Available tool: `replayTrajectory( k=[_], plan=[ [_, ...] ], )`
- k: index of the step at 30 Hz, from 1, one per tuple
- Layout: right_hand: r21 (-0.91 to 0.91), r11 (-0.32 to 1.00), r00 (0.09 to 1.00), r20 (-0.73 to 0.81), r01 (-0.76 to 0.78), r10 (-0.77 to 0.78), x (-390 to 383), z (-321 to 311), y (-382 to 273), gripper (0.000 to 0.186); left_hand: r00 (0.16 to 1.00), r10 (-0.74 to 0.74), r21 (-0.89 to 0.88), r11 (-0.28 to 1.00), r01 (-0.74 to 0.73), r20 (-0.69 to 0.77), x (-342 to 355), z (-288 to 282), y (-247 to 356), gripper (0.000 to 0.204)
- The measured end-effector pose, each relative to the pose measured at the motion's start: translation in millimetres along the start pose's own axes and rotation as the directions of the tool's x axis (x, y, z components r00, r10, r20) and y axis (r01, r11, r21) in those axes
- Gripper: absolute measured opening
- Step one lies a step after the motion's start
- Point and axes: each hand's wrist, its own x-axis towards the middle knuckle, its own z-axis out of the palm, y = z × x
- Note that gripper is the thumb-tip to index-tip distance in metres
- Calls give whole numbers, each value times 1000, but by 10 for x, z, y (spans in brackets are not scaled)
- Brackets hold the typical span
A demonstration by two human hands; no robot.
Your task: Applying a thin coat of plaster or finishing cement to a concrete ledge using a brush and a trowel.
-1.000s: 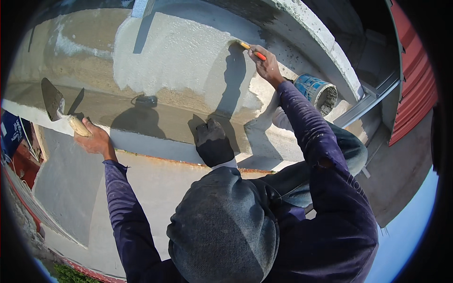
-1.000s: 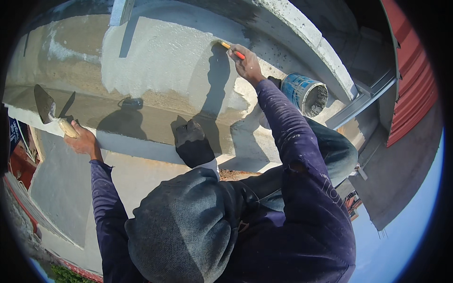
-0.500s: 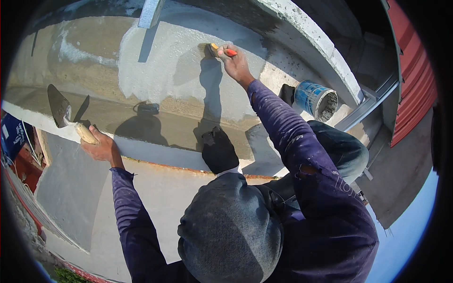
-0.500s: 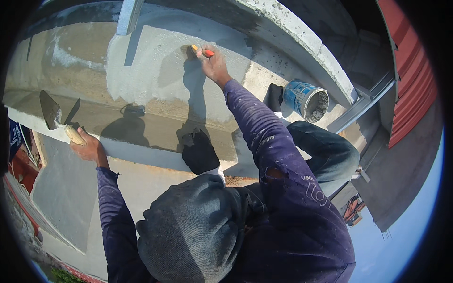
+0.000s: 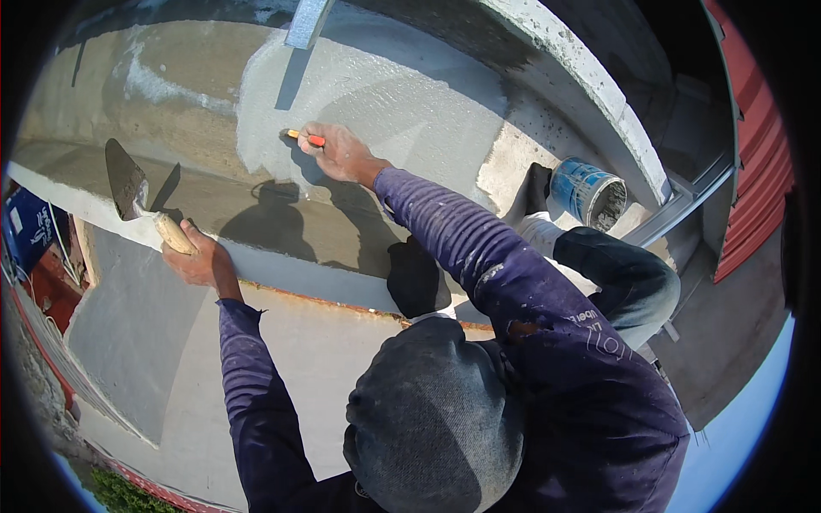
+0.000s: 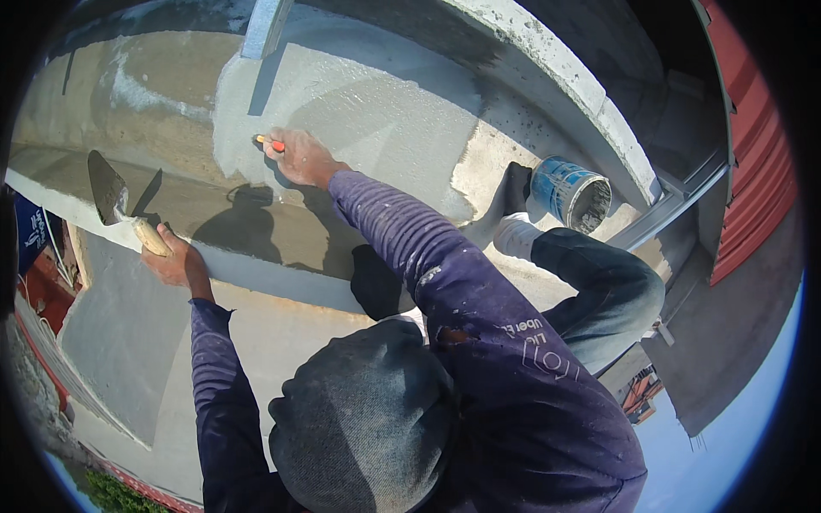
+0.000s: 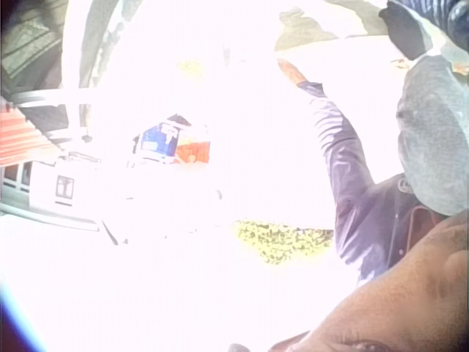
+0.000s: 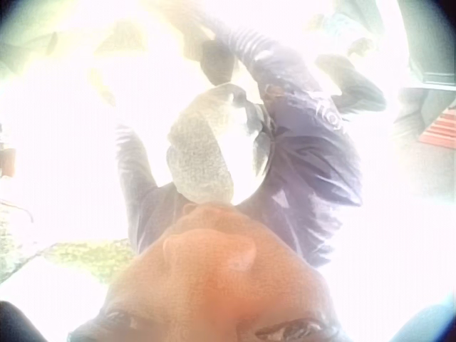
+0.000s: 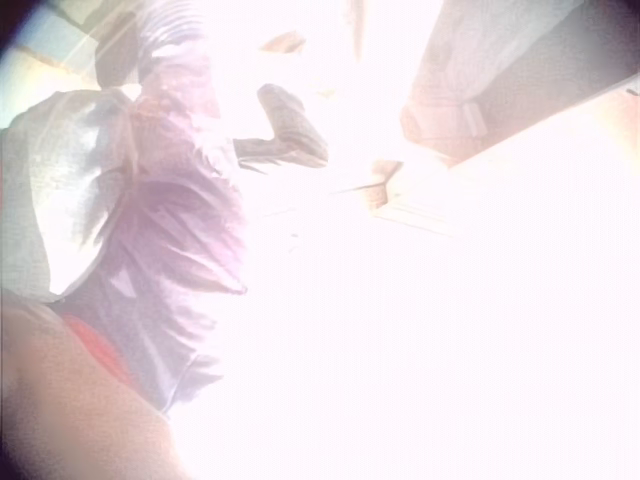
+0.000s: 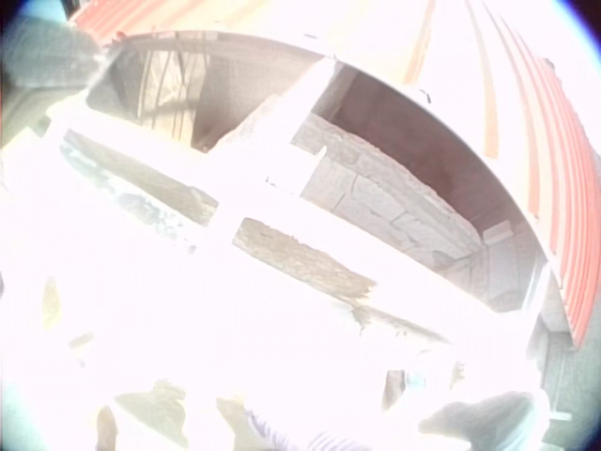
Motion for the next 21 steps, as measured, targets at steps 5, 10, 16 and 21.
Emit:
replayTrajectory(
  k=[5,10,16,21],
  plan=[
    [40,995,636,-767,-92,90,-255,-1841,1247,11,998,-68,9,998,68,3,-41,-38,27,47],
    [-91,936,547,-829,-341,118,-246,-1478,876,11,997,49,-11,999,-49,-63,-35,-75,-145,47],
    [63,974,976,-49,216,-213,486,311,-480,7,993,89,-38,995,-92,-75,-42,27,-60,47],
    [-52,986,852,-498,155,-161,743,37,-72,13,995,82,-47,995,-84,-57,-26,29,-66,47]
  ],
)
